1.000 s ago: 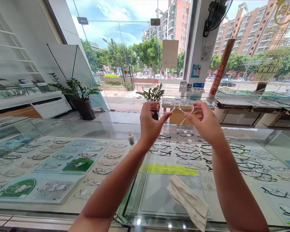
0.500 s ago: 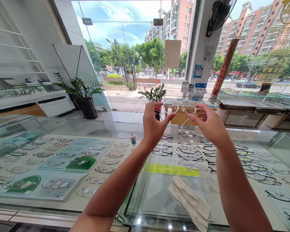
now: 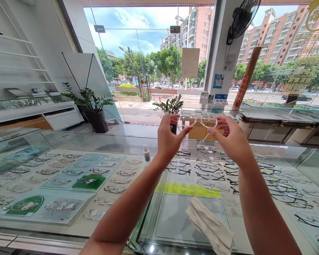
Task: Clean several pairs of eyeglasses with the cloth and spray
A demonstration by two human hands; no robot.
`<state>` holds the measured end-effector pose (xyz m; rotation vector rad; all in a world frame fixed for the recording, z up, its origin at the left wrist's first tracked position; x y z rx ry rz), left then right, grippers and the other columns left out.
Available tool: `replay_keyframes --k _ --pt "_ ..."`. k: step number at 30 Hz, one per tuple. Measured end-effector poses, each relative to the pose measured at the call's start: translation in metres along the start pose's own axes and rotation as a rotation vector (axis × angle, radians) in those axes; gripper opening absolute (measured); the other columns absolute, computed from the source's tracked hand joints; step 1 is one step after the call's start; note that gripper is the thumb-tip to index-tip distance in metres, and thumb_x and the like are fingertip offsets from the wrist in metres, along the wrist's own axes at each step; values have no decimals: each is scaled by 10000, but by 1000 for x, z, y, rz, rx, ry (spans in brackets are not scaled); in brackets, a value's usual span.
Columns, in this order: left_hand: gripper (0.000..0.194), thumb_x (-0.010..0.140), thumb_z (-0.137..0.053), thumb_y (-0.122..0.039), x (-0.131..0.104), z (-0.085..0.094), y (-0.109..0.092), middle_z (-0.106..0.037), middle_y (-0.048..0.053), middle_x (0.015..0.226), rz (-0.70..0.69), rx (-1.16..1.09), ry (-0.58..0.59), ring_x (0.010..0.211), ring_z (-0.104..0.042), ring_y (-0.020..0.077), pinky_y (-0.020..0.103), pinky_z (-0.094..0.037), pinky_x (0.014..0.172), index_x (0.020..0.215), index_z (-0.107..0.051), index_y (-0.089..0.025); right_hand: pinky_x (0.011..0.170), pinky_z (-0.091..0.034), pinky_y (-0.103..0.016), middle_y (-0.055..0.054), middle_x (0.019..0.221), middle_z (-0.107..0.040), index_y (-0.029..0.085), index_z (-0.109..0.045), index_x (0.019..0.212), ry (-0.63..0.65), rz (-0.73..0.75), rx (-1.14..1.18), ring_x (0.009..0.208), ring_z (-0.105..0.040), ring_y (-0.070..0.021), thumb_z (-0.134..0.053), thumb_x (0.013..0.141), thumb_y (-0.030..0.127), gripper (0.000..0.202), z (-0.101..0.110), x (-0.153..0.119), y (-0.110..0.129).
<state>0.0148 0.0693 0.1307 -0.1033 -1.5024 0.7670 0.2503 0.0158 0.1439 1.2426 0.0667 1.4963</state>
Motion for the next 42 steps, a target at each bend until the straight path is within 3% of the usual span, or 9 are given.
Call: replay_keyframes --k 9,24,42 --pt "528 819 -910 -493 6 -1 12 -760 67 1161 51 -57 51 1069 -726 243 388 -558 866 1229 -681 -252 926 -583 -569 -113 1306 -738 276 -652 1354 -58 60 -13 1136 -719 -342 -734 934 499 483 -1 -4 9" --pt "546 819 -904 -531 6 -3 13 -766 77 1173 92 -61 92 1101 -737 257 418 -582 884 1229 -679 -250 909 -583 -568 -125 1303 -728 273 -651 1353 -66 76 -17 1143 -705 -350 -708 944 519 480 1 -5 13" --pt "564 806 -921 -519 -4 1 -6 -721 66 1125 -118 52 -77 995 -697 223 390 -558 840 1199 -638 -232 972 -596 -617 -153 1352 -753 279 -647 1446 -5 29 21 1213 -725 -376 -723 942 502 557 -4 0 1"
Point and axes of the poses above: each hand's wrist, its own x-axis towards the middle knuckle, its own z-axis out of the back of the hand, y = z × x, the point moved 5 cm from there along x, towards the middle knuckle
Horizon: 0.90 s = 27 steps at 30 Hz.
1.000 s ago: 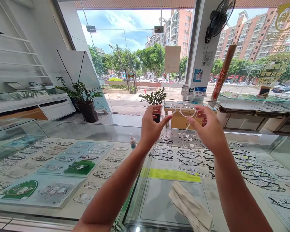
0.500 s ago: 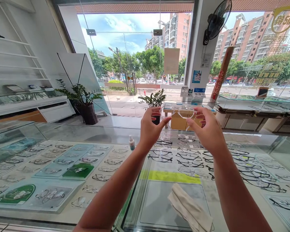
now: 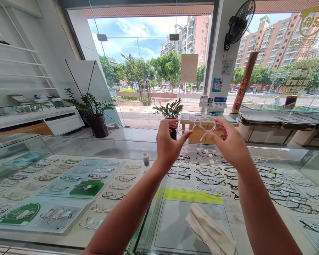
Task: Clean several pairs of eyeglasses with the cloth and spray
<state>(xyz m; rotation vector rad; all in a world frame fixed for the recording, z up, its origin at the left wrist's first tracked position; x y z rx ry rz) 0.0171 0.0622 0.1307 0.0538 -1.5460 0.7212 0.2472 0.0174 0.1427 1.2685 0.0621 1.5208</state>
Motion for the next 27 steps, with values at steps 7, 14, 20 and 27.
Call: replay_keyframes --k 7,14,20,27 --pt "579 824 -909 -518 3 2 4 -701 86 1232 -107 -34 -51 1152 -687 255 414 -601 921 1256 -632 -251 1086 -566 -592 -135 1351 -771 264 -702 1368 -27 -12 274 1278 -716 -335 -672 983 556 484 -3 6 -7" --pt "576 840 -914 -437 4 3 4 -687 93 1316 -169 -106 -73 1260 -654 254 408 -619 967 1316 -641 -263 1009 -617 -542 -107 1153 -837 225 -807 1152 -146 -91 433 1109 -779 -319 -697 959 543 388 2 8 -6" --pt "592 868 -887 -444 4 1 10 -670 94 1380 -132 -137 -48 1299 -661 257 426 -620 1009 1365 -603 -290 1018 -617 -532 -91 1127 -846 231 -819 1126 -152 -83 506 1085 -786 -299 -743 928 548 381 -1 8 -7" --pt "608 885 -871 -423 3 -1 13 -666 93 1421 -88 -196 -6 1323 -668 255 434 -608 1049 1410 -584 -314 1009 -643 -505 -66 1142 -843 259 -817 1117 -137 -45 603 1091 -787 -261 -747 941 530 331 -7 10 -11"
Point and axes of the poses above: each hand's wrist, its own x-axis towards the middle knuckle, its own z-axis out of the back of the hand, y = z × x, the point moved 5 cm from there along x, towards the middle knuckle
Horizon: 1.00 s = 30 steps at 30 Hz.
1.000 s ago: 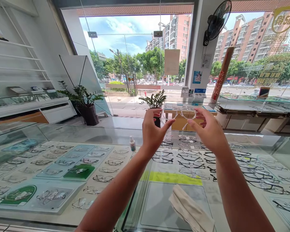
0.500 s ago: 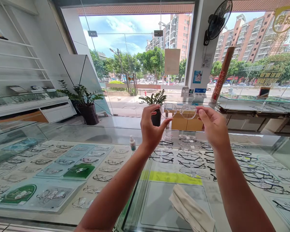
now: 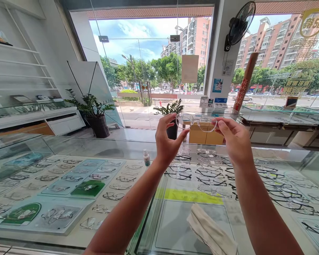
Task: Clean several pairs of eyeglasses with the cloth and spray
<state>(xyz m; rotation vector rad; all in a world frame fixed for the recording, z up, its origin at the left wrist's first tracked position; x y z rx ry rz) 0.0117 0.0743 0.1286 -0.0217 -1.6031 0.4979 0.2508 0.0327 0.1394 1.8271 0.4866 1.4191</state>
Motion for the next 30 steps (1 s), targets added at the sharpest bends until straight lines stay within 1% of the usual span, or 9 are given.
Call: replay_keyframes --k 4,10,16,23,27,30 --pt "612 889 -861 -440 0 -1 2 -673 102 1440 50 -15 9 1325 -673 261 460 -598 1078 1421 -586 -311 990 -661 -482 -65 1151 -844 262 -810 1104 28 -14 59 1114 -795 -258 -741 952 500 291 -4 -2 3" --pt "613 883 -871 -419 -1 -4 5 -681 94 1454 105 -86 34 1348 -677 261 475 -583 1126 1415 -582 -327 1005 -660 -489 -80 1166 -844 237 -790 1120 19 -27 82 1135 -801 -266 -709 971 463 283 -7 -6 9" --pt "593 903 -845 -418 -1 -8 7 -683 106 1455 134 -107 64 1350 -685 280 501 -609 1109 1417 -564 -329 1035 -652 -520 -87 1213 -831 246 -767 1155 54 -25 57 1166 -794 -276 -650 992 463 296 -10 -8 12" --pt "579 918 -815 -395 -2 -12 5 -666 110 1502 187 -198 85 1366 -683 277 516 -596 1155 1424 -542 -324 1019 -663 -527 -103 1195 -830 234 -755 1202 51 -21 19 1151 -798 -277 -612 1005 462 334 -10 -7 9" --pt "601 916 -818 -374 -3 -12 4 -659 115 1512 215 -201 85 1365 -682 271 494 -608 1141 1443 -535 -321 1056 -650 -527 -89 1161 -839 234 -764 1168 50 -56 82 1132 -801 -268 -652 981 436 297 -12 -8 9" --pt "597 907 -828 -342 -2 -11 5 -669 101 1491 201 -193 71 1354 -691 274 496 -616 1130 1432 -542 -338 1085 -636 -526 -73 1131 -846 238 -770 1131 55 -84 133 1102 -807 -259 -689 958 405 253 -13 -9 9"
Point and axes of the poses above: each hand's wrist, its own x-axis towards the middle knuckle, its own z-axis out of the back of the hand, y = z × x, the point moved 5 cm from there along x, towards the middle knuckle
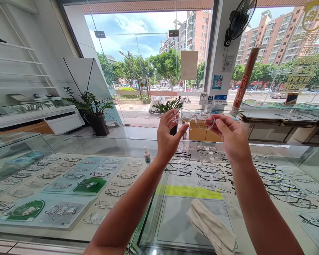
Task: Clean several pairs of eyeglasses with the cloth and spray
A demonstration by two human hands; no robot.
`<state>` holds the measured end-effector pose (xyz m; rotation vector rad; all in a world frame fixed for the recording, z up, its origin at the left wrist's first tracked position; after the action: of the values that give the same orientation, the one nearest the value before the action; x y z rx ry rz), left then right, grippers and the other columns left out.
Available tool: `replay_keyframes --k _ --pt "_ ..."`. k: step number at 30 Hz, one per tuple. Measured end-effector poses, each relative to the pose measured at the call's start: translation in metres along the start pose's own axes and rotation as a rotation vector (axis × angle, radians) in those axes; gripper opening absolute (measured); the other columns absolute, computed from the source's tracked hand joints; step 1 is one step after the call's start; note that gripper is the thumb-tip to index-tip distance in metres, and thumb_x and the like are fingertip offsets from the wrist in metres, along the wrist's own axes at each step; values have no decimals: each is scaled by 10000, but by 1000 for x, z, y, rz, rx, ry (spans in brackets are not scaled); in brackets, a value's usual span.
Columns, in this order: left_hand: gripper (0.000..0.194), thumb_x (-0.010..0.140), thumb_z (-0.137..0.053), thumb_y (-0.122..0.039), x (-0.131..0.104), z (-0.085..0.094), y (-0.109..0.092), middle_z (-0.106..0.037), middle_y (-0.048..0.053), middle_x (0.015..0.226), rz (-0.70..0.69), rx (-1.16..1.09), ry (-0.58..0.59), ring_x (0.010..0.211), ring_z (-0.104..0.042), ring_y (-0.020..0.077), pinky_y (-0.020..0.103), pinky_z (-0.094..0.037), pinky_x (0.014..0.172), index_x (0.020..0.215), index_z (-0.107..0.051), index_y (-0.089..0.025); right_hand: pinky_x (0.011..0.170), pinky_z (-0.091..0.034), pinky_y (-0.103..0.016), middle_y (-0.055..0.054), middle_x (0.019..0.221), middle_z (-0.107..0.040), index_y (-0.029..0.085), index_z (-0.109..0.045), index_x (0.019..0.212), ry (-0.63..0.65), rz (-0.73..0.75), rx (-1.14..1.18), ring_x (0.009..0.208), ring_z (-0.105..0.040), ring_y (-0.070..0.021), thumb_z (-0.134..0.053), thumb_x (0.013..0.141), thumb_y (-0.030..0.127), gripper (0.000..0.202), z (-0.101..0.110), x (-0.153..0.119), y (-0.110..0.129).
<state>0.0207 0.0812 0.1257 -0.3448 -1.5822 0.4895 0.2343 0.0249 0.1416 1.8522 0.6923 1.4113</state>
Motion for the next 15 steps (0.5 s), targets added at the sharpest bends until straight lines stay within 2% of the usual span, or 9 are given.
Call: replay_keyframes --k 4,7,10,15 --pt "597 902 -825 -331 3 3 -1 -664 98 1499 -16 21 11 1368 -685 285 510 -611 1135 1428 -544 -344 1095 -619 -531 -62 1111 -846 251 -749 1168 39 -33 -30 1099 -806 -258 -669 952 358 253 3 3 -1" --pt "624 894 -839 -348 3 2 -6 -656 100 1520 -29 57 83 1375 -682 293 513 -604 1136 1443 -544 -339 1127 -576 -537 -58 1180 -826 273 -750 1204 55 78 -169 1187 -765 -264 -702 939 350 279 9 6 5" --pt "637 898 -840 -331 0 -3 -15 -651 98 1536 -66 66 166 1367 -687 294 515 -598 1138 1462 -545 -331 1158 -523 -567 -62 1246 -799 278 -790 1130 107 184 -371 1252 -716 -283 -728 938 394 233 9 6 10" --pt "639 898 -835 -282 -4 -12 -25 -669 122 1511 -119 70 286 1326 -708 282 499 -607 1135 1471 -553 -268 1146 -508 -572 -70 1193 -802 263 -819 956 230 204 -501 1192 -724 -288 -757 922 389 144 2 4 7"
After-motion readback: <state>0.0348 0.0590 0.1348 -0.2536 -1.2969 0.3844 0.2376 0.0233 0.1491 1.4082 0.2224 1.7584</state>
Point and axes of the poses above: each hand's wrist, its own x-axis towards the middle knuckle, its own z-axis out of the back of the hand, y = z × x, the point moved 5 cm from there along x, towards the middle knuckle
